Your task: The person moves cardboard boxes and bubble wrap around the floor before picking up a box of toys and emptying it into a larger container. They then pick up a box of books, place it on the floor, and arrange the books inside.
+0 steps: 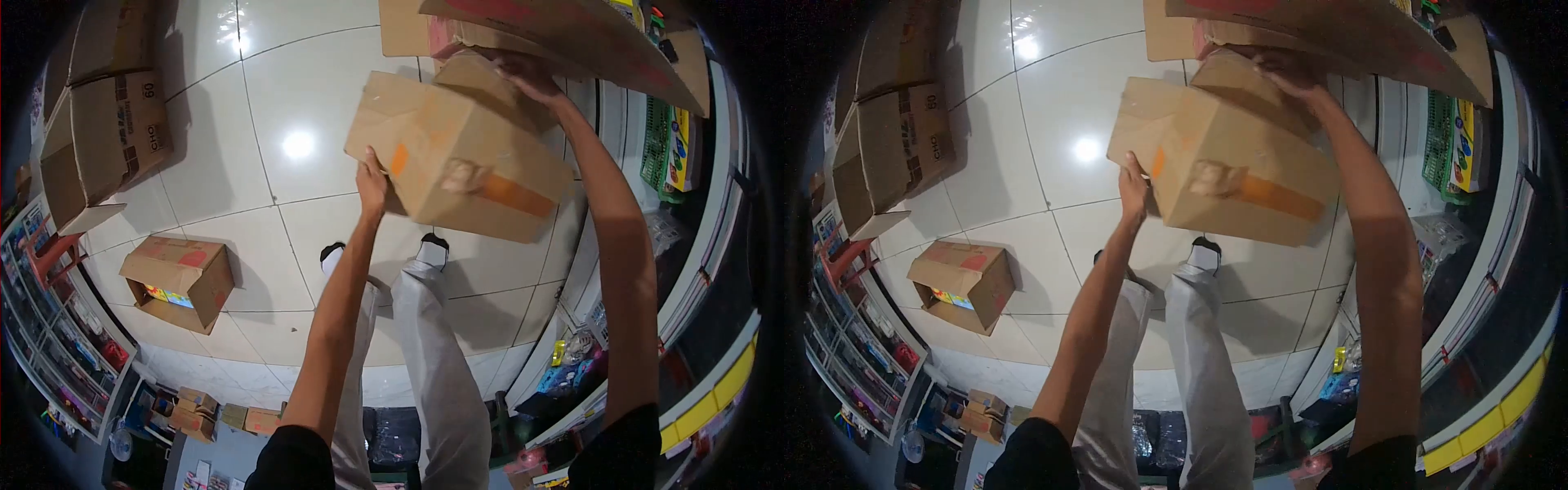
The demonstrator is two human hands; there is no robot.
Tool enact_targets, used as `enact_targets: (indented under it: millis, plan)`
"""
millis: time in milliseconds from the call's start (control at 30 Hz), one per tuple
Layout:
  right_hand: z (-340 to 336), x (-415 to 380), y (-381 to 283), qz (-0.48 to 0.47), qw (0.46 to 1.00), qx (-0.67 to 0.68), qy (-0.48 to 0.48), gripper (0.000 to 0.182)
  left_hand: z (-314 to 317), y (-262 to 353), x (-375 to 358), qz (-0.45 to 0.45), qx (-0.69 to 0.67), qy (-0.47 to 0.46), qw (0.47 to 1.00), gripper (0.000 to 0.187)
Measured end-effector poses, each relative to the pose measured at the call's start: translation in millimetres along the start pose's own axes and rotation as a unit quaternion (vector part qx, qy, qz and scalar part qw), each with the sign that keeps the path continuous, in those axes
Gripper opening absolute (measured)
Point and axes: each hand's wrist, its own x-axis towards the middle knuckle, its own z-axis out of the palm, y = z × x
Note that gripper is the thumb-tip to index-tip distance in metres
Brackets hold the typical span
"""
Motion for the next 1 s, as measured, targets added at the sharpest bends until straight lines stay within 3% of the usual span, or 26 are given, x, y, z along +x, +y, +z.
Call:
enact_targets:
  millis: [67, 100, 200, 267, 333, 367, 433, 500, 533, 567, 600, 667, 700, 800, 833, 933, 1000]
  plan:
    - [19.6, -26.4, -44.6, 0.006, 0.997, 0.056, 0.053, 0.043, -7.0, -12.0, 16.3, -0.042, -0.042, -0.031, 0.998, 0.054]
    - [27.3, -43.7, -64.3, 0.042, 0.993, 0.063, 0.092, 0.043, -8.7, -23.0, 22.9, -0.021, -0.085, -0.022, 0.996, 0.053]
    - [45.9, -62.0, -17.2, -0.001, 0.971, -0.054, 0.232, 0.050, -12.6, -32.0, 37.9, 0.017, -0.190, -0.011, 0.982, 0.054]
    - [59.1, -99.1, -14.8, 0.152, 0.937, -0.106, 0.297, 0.063, -22.5, -17.4, 40.9, -0.002, -0.227, -0.020, 0.974, 0.056]
    - [88.7, -120.2, 30.5, 0.272, 0.912, 0.000, 0.309, 0.078, -38.2, -11.5, 49.9, -0.043, -0.211, -0.040, 0.976, 0.065]
    - [93.7, -136.4, 14.2, 0.337, 0.894, 0.162, 0.248, 0.080, -44.7, -9.0, 53.6, -0.085, -0.223, -0.035, 0.971, 0.069]
    - [109.1, -154.4, -13.0, 0.335, 0.863, 0.332, 0.181, 0.081, -52.9, 13.9, 55.5, -0.173, -0.258, -0.007, 0.950, 0.085]
    - [128.5, -169.4, -26.0, 0.227, 0.889, 0.355, 0.180, 0.079, -59.4, 46.1, 31.2, -0.123, -0.310, -0.086, 0.939, 0.084]
    - [134.5, -178.3, -30.1, 0.208, 0.877, 0.388, 0.191, 0.077, -64.4, 51.7, 22.5, -0.096, -0.336, -0.125, 0.929, 0.084]
    - [139.3, -182.6, -37.6, 0.182, 0.865, 0.422, 0.202, 0.075, -67.7, 60.2, 13.6, -0.017, -0.272, -0.204, 0.940, 0.081]
    - [144.1, -183.7, -44.9, 0.152, 0.851, 0.456, 0.212, 0.073, -68.8, 70.1, -2.5, -0.009, -0.182, -0.152, 0.971, 0.075]
    - [152.5, -192.9, -44.8, 0.163, 0.813, 0.497, 0.255, 0.073, -81.0, 71.2, -22.4, 0.033, -0.158, -0.135, 0.978, 0.071]
    - [154.2, -201.2, -49.4, 0.184, 0.784, 0.531, 0.265, 0.073, -89.2, 67.5, -31.4, 0.006, -0.173, -0.087, 0.981, 0.070]
    - [162.5, -237.3, -75.9, 0.232, 0.827, 0.402, 0.317, 0.072, -126.8, 45.1, -57.6, -0.011, -0.173, 0.036, 0.984, 0.067]
    - [167.7, -248.1, -85.8, 0.252, 0.831, 0.382, 0.315, 0.071, -145.8, 34.9, -70.9, 0.002, -0.116, 0.043, 0.992, 0.067]
    - [197.7, -281.3, -99.1, 0.217, 0.892, 0.243, 0.314, 0.048, -222.4, 44.2, -129.2, 0.008, -0.027, 0.085, 0.996, 0.062]
    - [219.5, -297.1, -102.3, 0.223, 0.914, 0.228, 0.252, 0.040, -292.6, 44.3, -156.8, 0.067, 0.030, 0.149, 0.986, 0.058]
